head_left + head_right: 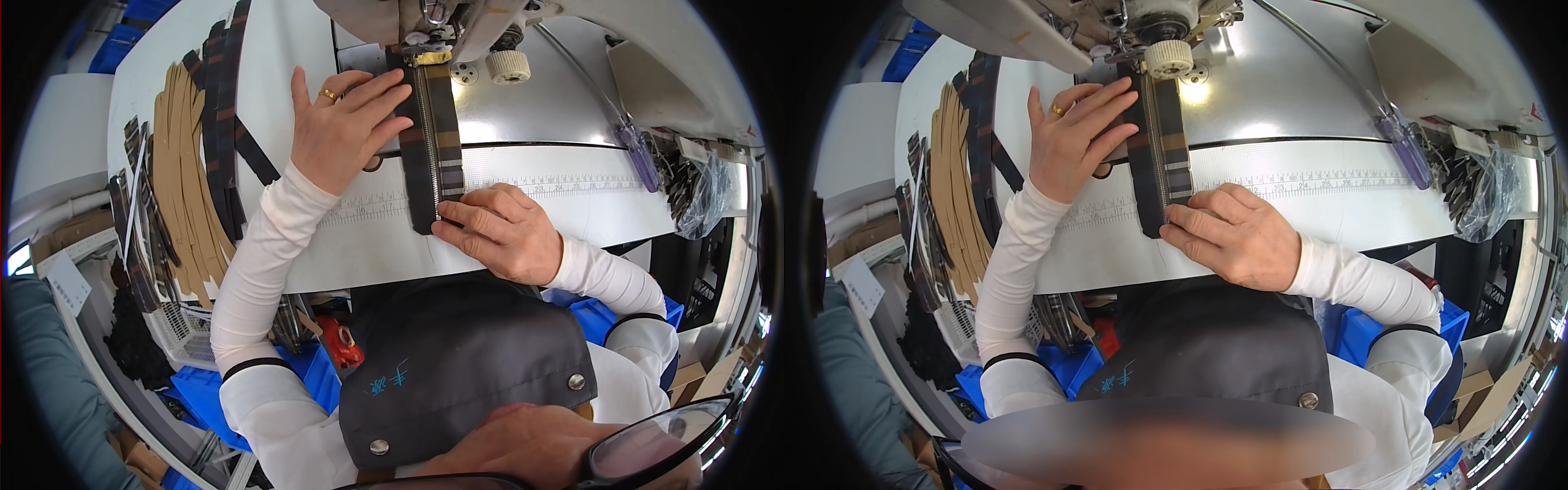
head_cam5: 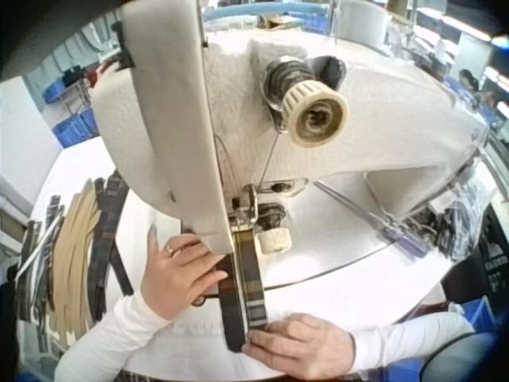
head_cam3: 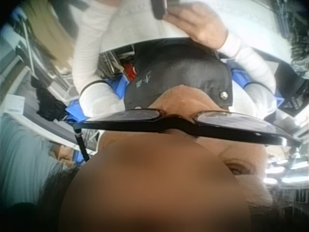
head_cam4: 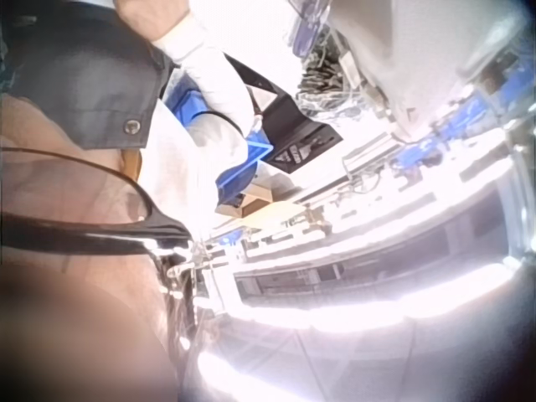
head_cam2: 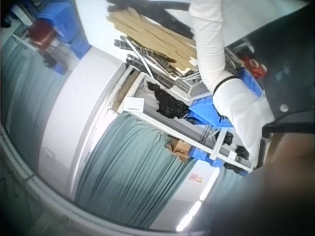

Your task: Sewing zippers onto leather or fabric strips using an industrial sewing machine.

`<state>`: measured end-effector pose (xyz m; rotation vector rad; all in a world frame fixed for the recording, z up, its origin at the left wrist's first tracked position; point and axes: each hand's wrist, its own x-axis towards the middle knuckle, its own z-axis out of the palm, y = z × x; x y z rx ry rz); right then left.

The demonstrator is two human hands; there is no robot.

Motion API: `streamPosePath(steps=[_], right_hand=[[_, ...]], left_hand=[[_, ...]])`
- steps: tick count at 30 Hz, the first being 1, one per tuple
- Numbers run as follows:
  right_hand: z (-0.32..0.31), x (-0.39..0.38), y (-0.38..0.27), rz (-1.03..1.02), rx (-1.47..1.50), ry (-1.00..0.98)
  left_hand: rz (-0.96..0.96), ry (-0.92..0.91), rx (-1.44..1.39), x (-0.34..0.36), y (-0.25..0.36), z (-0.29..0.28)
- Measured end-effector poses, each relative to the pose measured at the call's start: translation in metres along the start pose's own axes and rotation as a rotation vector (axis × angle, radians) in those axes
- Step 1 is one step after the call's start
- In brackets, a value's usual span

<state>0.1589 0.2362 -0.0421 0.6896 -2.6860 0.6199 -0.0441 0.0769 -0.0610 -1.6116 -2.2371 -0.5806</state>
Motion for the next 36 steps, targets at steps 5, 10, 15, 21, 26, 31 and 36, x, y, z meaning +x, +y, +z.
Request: streamPosePath(steps=[5,10,15,21,26,31,36], right_hand=[[0.0,0.003,0.003,-0.025,-0.022,0.013],[0.0,0.006,0.011,-0.042,-0.031,0.011],[0.0,0.011,0.015,-0.028,-0.057,0.038],[-0.001,0.017,0.022,-0.052,-0.089,0.014],[-0.001,0.021,0.029,-0.061,-0.106,0.048],[-0.001,0.025,0.034,-0.059,-0.127,0.053],[-0.001,0.028,0.039,-0.058,-0.153,0.074]], left_hand=[[0.041,0.032,0.021,0.0,0.0,-0.001],[0.02,0.046,0.016,0.001,0.002,0.0],[0.016,0.055,-0.02,0.0,0.002,0.001],[0.03,0.056,0.026,0.0,0.004,0.001],[0.027,0.048,0.03,-0.001,0.001,0.002],[0.016,0.068,0.047,0.001,0.004,0.002],[-0.047,-0.015,0.084,0.001,0.006,0.0]])
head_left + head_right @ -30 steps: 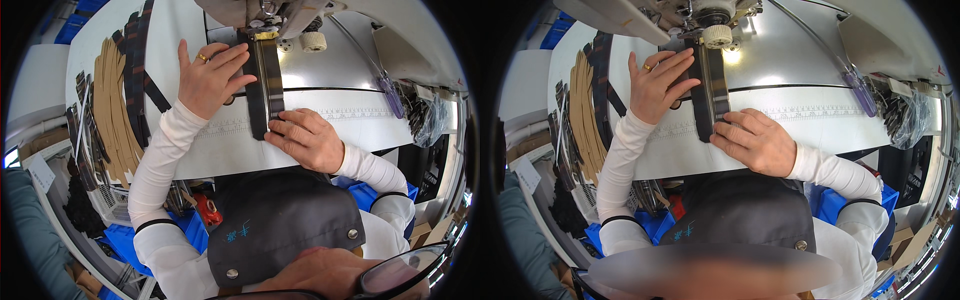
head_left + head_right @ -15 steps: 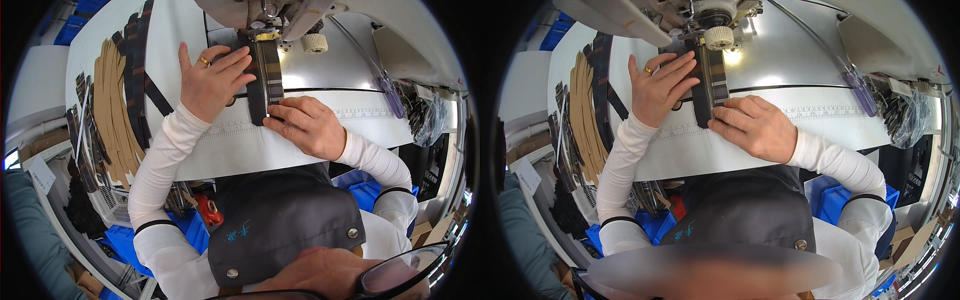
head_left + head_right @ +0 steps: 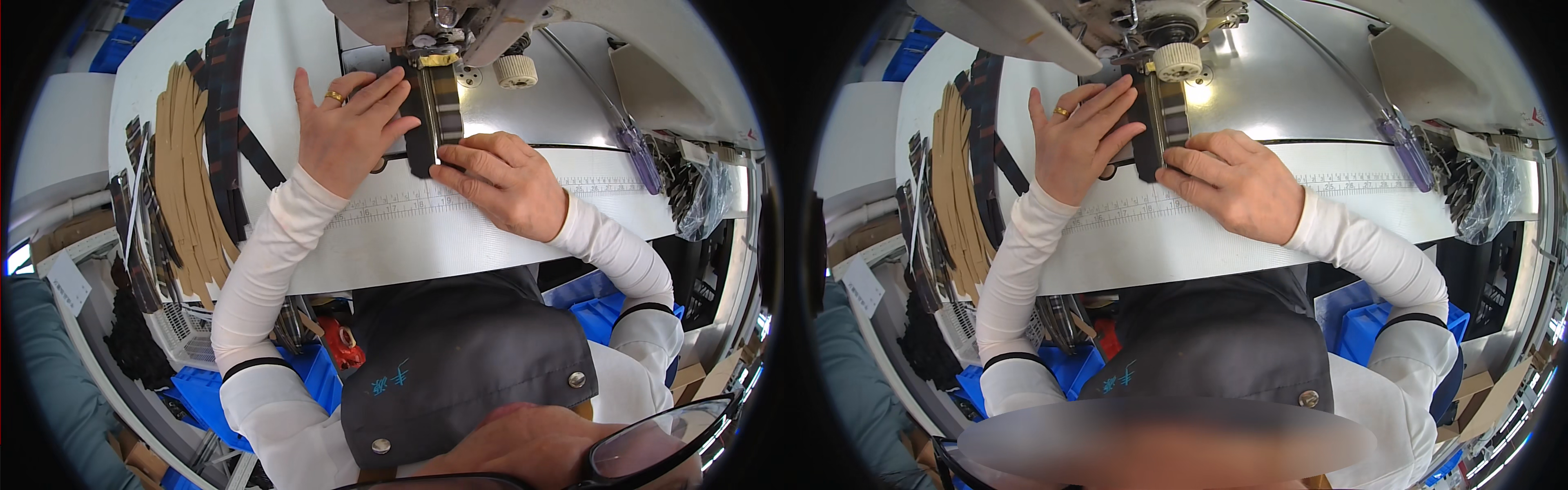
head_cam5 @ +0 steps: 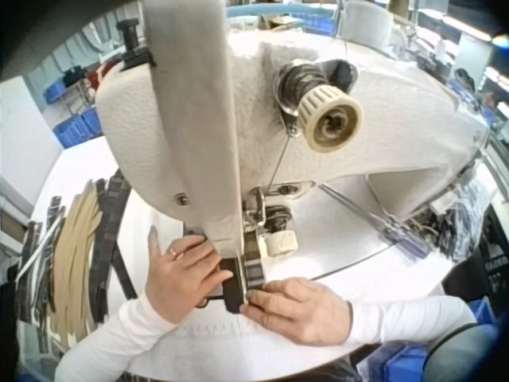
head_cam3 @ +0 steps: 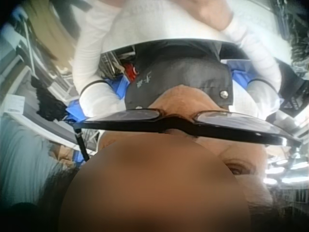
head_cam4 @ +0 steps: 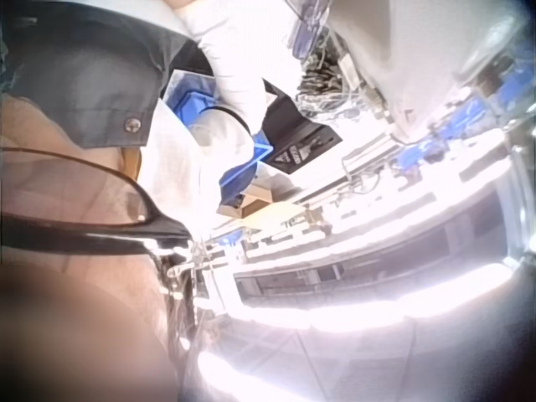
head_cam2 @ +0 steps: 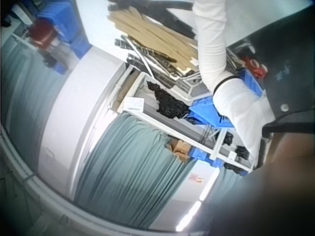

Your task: Sewing zippers onto leather or fabric strips using an industrial sewing machine.

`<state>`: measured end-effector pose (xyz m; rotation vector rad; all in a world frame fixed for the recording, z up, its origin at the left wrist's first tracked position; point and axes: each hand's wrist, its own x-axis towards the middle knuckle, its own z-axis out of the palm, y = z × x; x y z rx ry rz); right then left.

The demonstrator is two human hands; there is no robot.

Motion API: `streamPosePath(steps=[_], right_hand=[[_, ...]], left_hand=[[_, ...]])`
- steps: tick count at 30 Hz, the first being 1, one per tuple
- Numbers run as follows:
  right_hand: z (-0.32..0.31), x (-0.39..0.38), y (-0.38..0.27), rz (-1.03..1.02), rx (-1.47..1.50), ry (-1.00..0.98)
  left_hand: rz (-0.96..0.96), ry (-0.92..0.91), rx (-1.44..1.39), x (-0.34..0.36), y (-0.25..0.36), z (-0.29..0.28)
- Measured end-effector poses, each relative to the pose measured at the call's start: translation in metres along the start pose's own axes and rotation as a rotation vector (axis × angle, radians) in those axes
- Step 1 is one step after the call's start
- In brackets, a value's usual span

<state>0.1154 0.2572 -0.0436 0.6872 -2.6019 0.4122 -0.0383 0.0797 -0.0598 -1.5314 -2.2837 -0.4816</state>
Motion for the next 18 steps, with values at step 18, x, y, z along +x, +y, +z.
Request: streamPosePath(steps=[18], right_hand=[[0.004,0.013,0.02,0.016,-0.036,0.053]], left_hand=[[-0.005,-0.031,-0.057,0.0,0.004,-0.001]])
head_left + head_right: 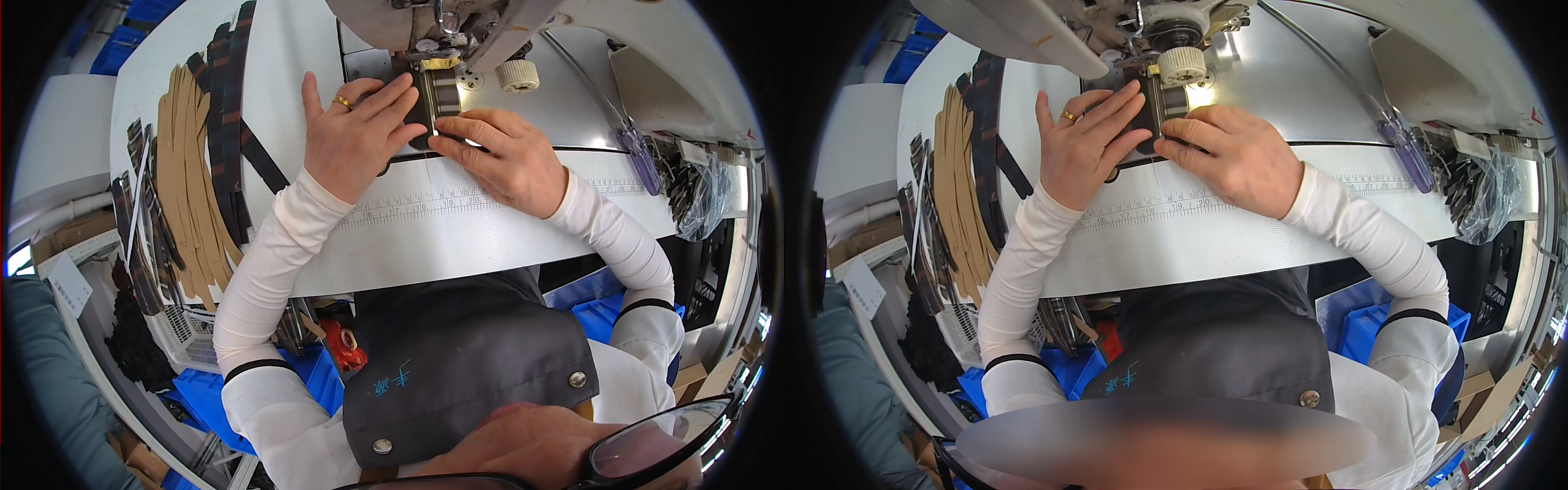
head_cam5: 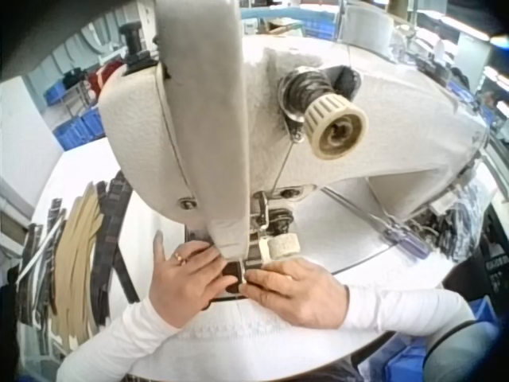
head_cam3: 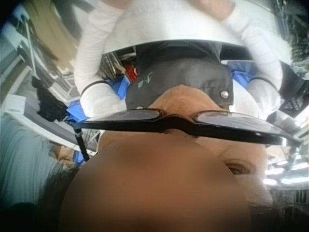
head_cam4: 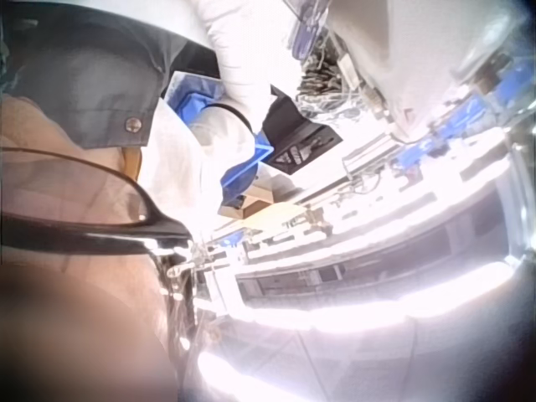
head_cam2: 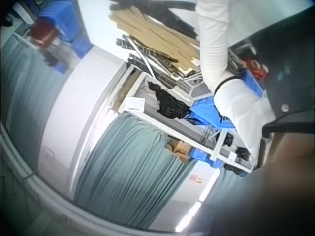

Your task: Sewing zippers onto leather or fabric strips using an industrial sewing machine.

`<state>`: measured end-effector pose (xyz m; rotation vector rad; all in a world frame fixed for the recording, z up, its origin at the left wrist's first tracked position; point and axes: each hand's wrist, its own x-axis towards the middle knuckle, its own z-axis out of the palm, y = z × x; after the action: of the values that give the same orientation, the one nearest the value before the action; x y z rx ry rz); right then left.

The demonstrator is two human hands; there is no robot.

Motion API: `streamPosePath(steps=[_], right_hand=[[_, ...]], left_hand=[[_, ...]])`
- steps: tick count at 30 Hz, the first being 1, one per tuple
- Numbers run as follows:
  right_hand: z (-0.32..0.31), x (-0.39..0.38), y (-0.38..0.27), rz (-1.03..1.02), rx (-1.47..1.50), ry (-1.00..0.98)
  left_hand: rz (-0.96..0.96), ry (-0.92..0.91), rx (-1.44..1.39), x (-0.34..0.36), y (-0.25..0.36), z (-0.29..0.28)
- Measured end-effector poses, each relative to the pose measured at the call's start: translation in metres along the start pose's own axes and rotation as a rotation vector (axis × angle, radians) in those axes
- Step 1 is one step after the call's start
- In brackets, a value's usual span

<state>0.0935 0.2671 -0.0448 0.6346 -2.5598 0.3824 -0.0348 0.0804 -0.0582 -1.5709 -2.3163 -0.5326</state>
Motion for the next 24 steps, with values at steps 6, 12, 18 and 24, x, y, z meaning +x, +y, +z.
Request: streamPosePath(steps=[6,12,18,24], right_hand=[[0.003,0.004,0.007,0.006,-0.004,-0.003],[0.006,0.007,0.013,0.003,-0.024,-0.003],[0.01,0.01,0.021,0.019,-0.012,0.002],[0.013,0.013,0.026,0.042,-0.054,0.005]], left_hand=[[0.0,0.003,0.034,0.0,0.002,0.0],[0.02,-0.011,0.044,0.0,0.0,0.0],[0.037,-0.021,0.034,-0.002,0.0,0.003],[0.0,-0.014,0.017,0.001,0.001,0.002]])
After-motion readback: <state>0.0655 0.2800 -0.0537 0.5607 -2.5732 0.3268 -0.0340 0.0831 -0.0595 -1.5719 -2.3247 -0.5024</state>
